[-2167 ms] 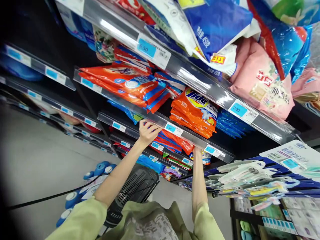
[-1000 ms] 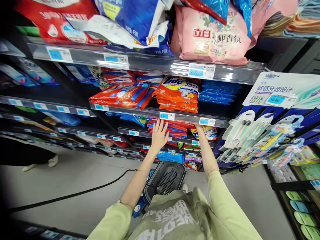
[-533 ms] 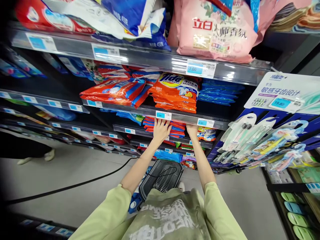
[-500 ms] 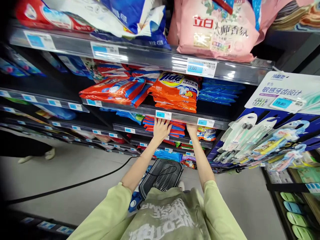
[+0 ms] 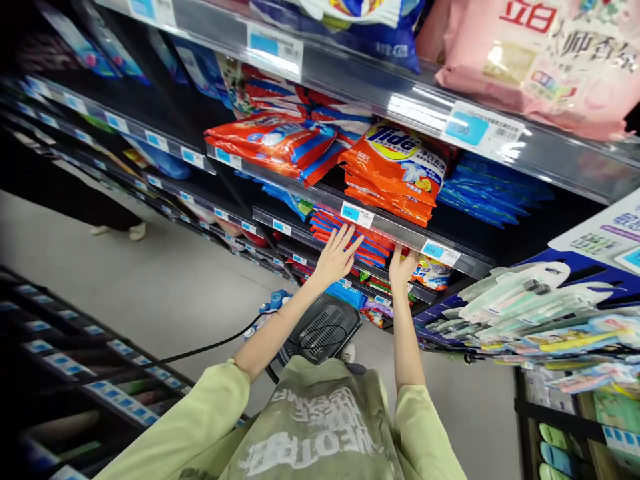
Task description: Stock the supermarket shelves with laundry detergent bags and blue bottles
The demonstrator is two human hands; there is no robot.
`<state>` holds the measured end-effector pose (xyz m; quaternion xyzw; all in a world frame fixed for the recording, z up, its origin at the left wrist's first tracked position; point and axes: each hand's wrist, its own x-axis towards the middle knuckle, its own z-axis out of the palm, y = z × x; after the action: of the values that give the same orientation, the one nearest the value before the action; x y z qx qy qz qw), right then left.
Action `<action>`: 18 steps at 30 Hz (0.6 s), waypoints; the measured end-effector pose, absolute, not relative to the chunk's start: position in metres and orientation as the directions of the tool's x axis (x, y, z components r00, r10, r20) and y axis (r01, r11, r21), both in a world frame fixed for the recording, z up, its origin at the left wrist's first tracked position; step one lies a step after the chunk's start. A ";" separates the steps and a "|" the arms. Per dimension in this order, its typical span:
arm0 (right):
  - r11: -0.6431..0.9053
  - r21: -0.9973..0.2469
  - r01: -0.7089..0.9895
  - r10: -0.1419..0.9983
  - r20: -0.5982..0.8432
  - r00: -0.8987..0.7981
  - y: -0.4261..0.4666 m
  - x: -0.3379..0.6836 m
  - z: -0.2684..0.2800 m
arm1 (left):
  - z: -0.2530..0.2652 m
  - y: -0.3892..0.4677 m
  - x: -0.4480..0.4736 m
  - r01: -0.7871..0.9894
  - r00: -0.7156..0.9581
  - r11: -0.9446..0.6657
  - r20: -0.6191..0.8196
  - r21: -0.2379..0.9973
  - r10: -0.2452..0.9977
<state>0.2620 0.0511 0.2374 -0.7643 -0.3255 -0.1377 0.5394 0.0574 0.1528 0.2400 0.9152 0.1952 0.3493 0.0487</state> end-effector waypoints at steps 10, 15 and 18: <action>0.095 -0.718 0.690 0.899 0.360 0.251 -0.037 0.152 0.113 | 0.081 0.038 0.006 0.432 0.782 -0.615 0.066 0.659 0.620; -0.176 -0.788 0.591 0.973 -0.229 -0.016 -0.080 0.161 0.021 | 0.007 -0.034 -0.028 0.534 0.751 -0.421 -0.182 0.734 0.635; -0.305 -0.743 0.596 0.922 -0.386 -0.010 -0.098 0.178 -0.020 | -0.021 -0.047 -0.046 0.609 0.657 -0.266 -0.288 0.747 0.696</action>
<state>0.1781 -0.0985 -0.0199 -0.6787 -0.5594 0.4379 0.1860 -0.0458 -0.0472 -0.0212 0.7942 0.4110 0.0491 0.4450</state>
